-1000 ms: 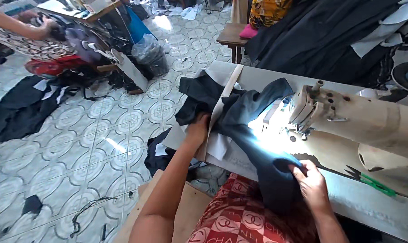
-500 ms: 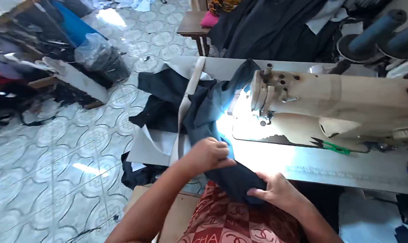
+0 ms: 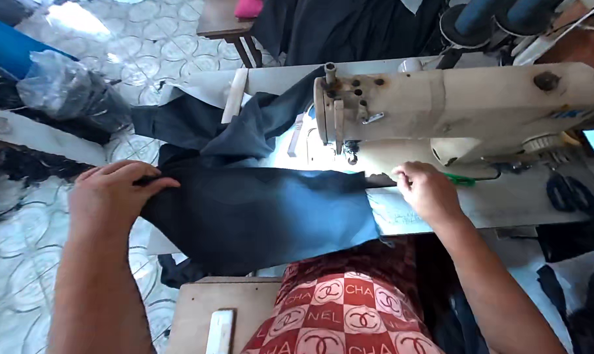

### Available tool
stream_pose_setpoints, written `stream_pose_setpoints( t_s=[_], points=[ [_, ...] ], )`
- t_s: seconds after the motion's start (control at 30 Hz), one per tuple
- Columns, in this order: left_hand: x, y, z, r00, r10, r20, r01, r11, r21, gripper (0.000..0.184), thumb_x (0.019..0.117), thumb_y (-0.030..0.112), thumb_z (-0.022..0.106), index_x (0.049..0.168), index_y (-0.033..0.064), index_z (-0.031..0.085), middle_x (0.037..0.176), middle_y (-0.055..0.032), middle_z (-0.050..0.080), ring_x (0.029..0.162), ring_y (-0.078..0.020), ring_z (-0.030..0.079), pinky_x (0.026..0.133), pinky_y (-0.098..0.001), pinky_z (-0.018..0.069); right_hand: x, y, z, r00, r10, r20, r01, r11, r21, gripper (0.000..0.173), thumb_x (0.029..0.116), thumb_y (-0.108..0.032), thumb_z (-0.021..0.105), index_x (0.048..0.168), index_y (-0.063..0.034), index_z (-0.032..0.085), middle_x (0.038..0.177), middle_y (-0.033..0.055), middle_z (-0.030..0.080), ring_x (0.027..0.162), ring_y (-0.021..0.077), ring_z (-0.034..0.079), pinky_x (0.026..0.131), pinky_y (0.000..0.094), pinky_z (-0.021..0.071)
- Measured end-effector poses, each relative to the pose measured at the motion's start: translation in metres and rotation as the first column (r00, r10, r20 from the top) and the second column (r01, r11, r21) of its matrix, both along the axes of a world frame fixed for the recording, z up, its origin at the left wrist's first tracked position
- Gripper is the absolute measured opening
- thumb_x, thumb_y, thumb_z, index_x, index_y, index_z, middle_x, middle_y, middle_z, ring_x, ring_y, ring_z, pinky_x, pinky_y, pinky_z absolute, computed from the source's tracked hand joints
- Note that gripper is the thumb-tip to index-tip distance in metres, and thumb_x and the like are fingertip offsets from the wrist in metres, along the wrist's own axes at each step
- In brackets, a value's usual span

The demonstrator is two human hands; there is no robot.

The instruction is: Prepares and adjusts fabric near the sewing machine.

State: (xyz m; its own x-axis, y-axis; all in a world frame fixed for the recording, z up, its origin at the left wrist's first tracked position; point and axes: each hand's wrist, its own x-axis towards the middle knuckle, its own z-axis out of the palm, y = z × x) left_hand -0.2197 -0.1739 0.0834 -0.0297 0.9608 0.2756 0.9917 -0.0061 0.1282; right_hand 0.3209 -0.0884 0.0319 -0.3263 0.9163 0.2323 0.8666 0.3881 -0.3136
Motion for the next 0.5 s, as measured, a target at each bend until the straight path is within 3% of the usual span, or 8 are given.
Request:
stream_pose_setpoints(
  t_s=[0.07, 0.1, 0.17, 0.23, 0.3, 0.33, 0.4, 0.5],
  points=[
    [0.013, -0.009, 0.003, 0.994, 0.104, -0.029, -0.104, 0.995, 0.004, 0.033, 0.0991, 0.023, 0.069, 0.119, -0.0028, 0.067, 0.129, -0.0303, 0.063, 0.127, -0.0539, 0.054, 0.112, -0.0765, 0.0254, 0.019, 0.005, -0.009, 0.984, -0.133, 0.118, 0.142, 0.988, -0.065, 0.024, 0.1013, -0.016, 0.061, 0.12, -0.0047, 0.071, 0.12, 0.02, 0.07, 0.113, 0.0426, 0.066, 0.088, 0.0626, 0.0535],
    [0.027, -0.015, 0.004, 0.993, 0.112, -0.022, -0.111, 0.993, 0.036, 0.034, 0.1014, 0.025, 0.065, 0.123, -0.0011, 0.066, 0.133, -0.0289, 0.061, 0.131, -0.0527, 0.051, 0.114, -0.0751, 0.0225, 0.031, 0.004, -0.013, 0.969, -0.198, 0.147, 0.214, 0.971, -0.107, 0.029, 0.102, -0.017, 0.06, 0.126, -0.0034, 0.068, 0.129, 0.0224, 0.066, 0.121, 0.0459, 0.061, 0.092, 0.0671, 0.05],
    [0.073, -0.027, -0.005, 0.997, 0.066, 0.034, -0.068, 0.995, 0.077, 0.033, 0.1044, 0.026, 0.059, 0.124, 0.0009, 0.068, 0.131, -0.0258, 0.063, 0.129, -0.0479, 0.054, 0.111, -0.0666, 0.0357, 0.054, -0.002, -0.026, 0.935, -0.305, 0.18, 0.331, 0.934, -0.133, 0.036, 0.1033, -0.014, 0.057, 0.137, -0.0015, 0.061, 0.141, 0.0256, 0.058, 0.129, 0.0504, 0.054, 0.097, 0.0731, 0.0436],
    [0.14, -0.031, -0.029, 0.981, -0.069, 0.182, 0.054, 0.995, 0.087, 0.027, 0.1025, 0.025, 0.061, 0.114, 0.0051, 0.076, 0.121, -0.0182, 0.07, 0.118, -0.0368, 0.064, 0.102, -0.0539, 0.0505, 0.068, -0.008, -0.037, 0.92, -0.346, 0.183, 0.37, 0.922, -0.114, 0.038, 0.1049, -0.011, 0.053, 0.141, -0.0017, 0.058, 0.143, 0.0256, 0.057, 0.132, 0.0501, 0.053, 0.1, 0.073, 0.0428],
    [0.21, -0.026, -0.062, 0.911, -0.22, 0.35, 0.219, 0.975, 0.042, 0.024, 0.1016, 0.027, 0.061, 0.112, 0.0133, 0.078, 0.119, -0.0078, 0.073, 0.116, -0.0253, 0.067, 0.101, -0.0475, 0.0536, 0.075, -0.01, -0.045, 0.922, -0.341, 0.185, 0.354, 0.935, -0.039, 0.034, 0.1065, -0.012, 0.051, 0.136, -0.0008, 0.062, 0.136, 0.0275, 0.061, 0.127, 0.0516, 0.055, 0.097, 0.0721, 0.0442],
    [0.236, -0.021, -0.081, 0.869, -0.279, 0.409, 0.293, 0.956, 0.03, 0.026, 0.102, 0.031, 0.06, 0.114, 0.0166, 0.078, 0.123, -0.005, 0.072, 0.12, -0.0241, 0.065, 0.105, -0.0529, 0.0494, 0.077, -0.01, -0.048, 0.919, -0.336, 0.206, 0.344, 0.939, -0.002, 0.032, 0.1074, -0.014, 0.05, 0.133, 0.0003, 0.063, 0.13, 0.0294, 0.062, 0.123, 0.0532, 0.056, 0.095, 0.0725, 0.043],
    [0.265, -0.01, -0.113, 0.842, -0.336, 0.422, 0.361, 0.932, 0.02, 0.031, 0.1018, 0.041, 0.059, 0.121, 0.0216, 0.075, 0.136, -0.0044, 0.067, 0.133, -0.0298, 0.058, 0.11, -0.073, 0.0344, 0.077, -0.013, -0.048, 0.917, -0.331, 0.225, 0.328, 0.943, 0.052, 0.03, 0.1073, -0.014, 0.047, 0.122, 0.0056, 0.065, 0.12, 0.0326, 0.064, 0.114, 0.0537, 0.06, 0.092, 0.072, 0.0432],
    [0.266, 0.001, -0.126, 0.867, -0.342, 0.362, 0.357, 0.934, 0.027, 0.036, 0.0978, 0.046, 0.063, 0.122, 0.0221, 0.074, 0.141, -0.0054, 0.063, 0.138, -0.0354, 0.053, 0.108, -0.0809, 0.0271, 0.05, -0.035, -0.028, 0.944, -0.325, 0.06, 0.324, 0.946, 0.024, 0.026, 0.105, -0.01, 0.045, 0.113, 0.0106, 0.06, 0.1, 0.0311, 0.065, 0.084, 0.0479, 0.069, 0.067, 0.0622, 0.0552]
  ],
)
